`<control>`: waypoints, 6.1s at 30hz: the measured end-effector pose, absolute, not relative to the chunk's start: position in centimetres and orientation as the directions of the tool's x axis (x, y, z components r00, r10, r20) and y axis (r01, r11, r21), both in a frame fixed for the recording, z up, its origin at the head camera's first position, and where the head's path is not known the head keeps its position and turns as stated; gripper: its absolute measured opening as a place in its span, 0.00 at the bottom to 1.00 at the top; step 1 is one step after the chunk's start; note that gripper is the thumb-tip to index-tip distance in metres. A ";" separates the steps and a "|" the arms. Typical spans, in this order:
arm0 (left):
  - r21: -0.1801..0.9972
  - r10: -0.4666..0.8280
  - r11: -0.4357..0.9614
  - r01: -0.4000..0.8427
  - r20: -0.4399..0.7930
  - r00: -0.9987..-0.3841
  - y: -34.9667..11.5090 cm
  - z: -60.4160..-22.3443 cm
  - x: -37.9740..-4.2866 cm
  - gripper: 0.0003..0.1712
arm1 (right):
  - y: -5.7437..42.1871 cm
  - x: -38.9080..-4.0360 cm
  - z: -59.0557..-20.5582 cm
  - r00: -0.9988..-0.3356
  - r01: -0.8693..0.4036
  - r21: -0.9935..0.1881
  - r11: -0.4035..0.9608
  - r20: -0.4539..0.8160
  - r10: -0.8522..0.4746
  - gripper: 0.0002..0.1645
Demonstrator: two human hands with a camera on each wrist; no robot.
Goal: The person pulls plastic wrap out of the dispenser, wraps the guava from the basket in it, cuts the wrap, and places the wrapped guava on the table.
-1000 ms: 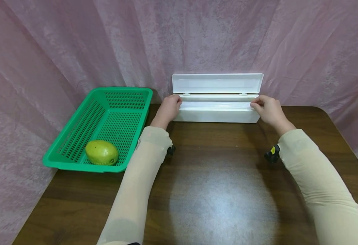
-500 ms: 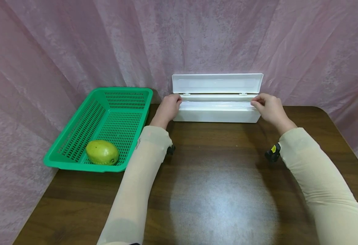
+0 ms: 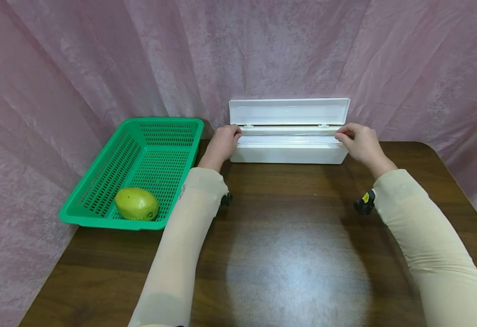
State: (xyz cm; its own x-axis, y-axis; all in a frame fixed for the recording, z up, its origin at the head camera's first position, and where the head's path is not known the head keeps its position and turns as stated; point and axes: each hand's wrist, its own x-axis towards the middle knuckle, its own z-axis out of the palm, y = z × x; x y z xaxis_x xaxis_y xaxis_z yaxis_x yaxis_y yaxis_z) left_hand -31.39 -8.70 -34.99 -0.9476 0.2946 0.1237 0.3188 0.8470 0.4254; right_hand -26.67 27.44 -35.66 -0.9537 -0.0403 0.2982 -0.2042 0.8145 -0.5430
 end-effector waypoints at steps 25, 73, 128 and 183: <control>0.419 0.285 0.849 0.322 0.149 -0.947 -8.8 -34.4 -31.2 0.12 | 27.5 -26.3 -34.8 -0.954 -0.193 -0.554 0.810 0.298 -0.023 0.14; 0.440 0.302 0.830 0.342 0.162 -0.940 -8.7 -32.7 -30.5 0.15 | 27.6 -26.0 -33.4 -0.960 -0.161 -0.560 0.812 0.281 0.004 0.21; 0.496 0.326 0.782 0.378 0.191 -0.926 -8.9 -31.2 -29.9 0.14 | 27.6 -25.3 -31.7 -0.951 -0.189 -0.586 0.788 0.310 0.003 0.19; 0.652 0.276 0.695 0.303 0.148 -0.950 -8.9 -30.9 -29.7 0.11 | 27.6 -25.0 -31.2 -0.972 -0.188 -0.724 0.664 0.232 -0.023 0.18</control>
